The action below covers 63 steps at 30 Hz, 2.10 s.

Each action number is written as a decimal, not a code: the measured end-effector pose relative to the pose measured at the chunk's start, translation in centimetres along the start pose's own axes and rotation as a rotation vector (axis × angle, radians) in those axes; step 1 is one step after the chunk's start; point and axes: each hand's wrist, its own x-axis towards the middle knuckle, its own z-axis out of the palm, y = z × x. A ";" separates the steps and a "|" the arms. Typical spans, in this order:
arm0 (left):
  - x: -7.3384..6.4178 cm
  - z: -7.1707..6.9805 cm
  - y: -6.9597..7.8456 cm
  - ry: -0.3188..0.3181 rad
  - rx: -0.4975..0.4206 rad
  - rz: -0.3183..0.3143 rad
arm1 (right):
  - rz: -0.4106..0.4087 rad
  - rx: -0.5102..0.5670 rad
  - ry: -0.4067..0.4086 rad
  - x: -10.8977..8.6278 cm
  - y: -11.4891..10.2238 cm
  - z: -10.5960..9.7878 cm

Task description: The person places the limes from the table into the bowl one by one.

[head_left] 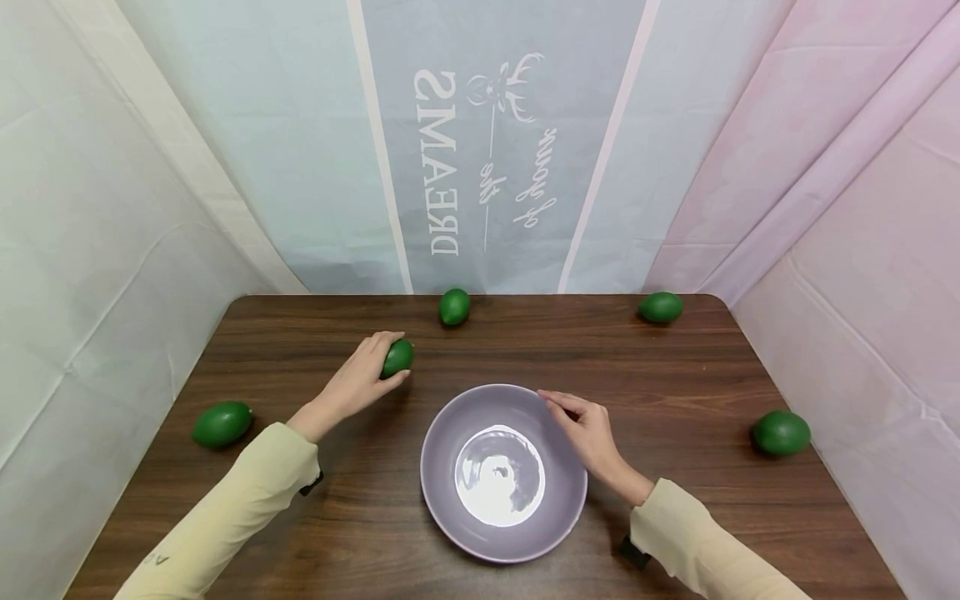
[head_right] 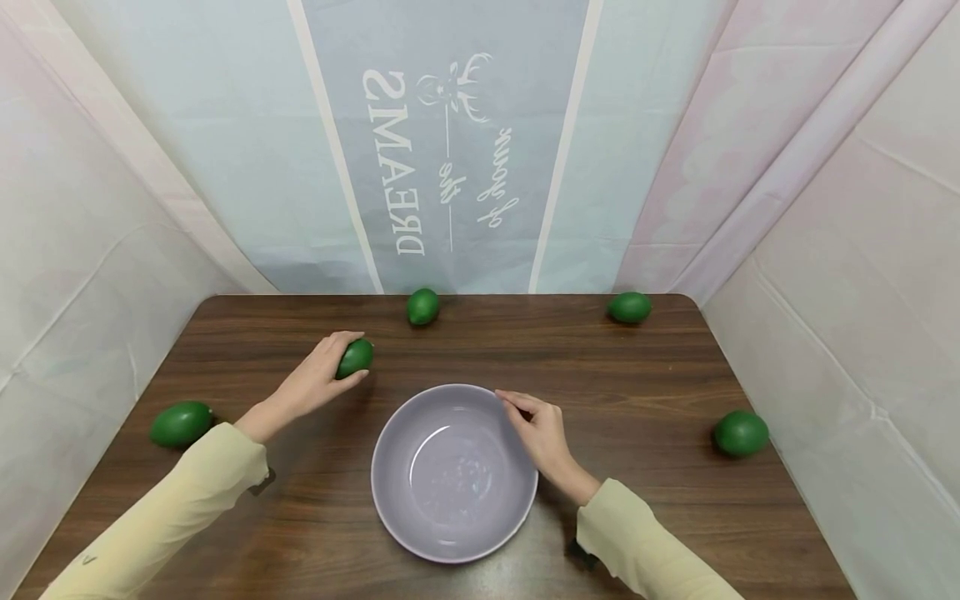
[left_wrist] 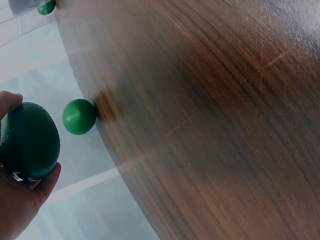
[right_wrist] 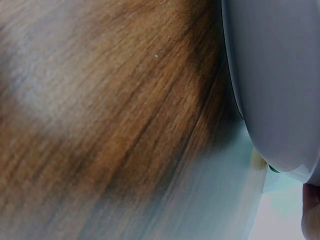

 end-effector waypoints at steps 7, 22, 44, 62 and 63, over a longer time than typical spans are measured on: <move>0.2 0.2 0.4 0.021 0.005 0.030 | -0.002 -0.001 0.003 0.1 0.1 0.0; 0.3 0.2 1.7 0.039 0.012 0.075 | -0.025 -0.005 0.009 0.1 0.8 0.1; 0.0 0.1 4.1 0.024 0.003 0.129 | -0.012 -0.004 0.009 0.0 4.0 0.7; 0.0 0.3 5.5 0.017 -0.013 0.173 | -0.016 -0.011 0.009 0.0 4.0 0.7; 0.0 0.3 5.6 0.015 -0.013 0.175 | -0.017 -0.011 0.008 0.0 4.1 0.7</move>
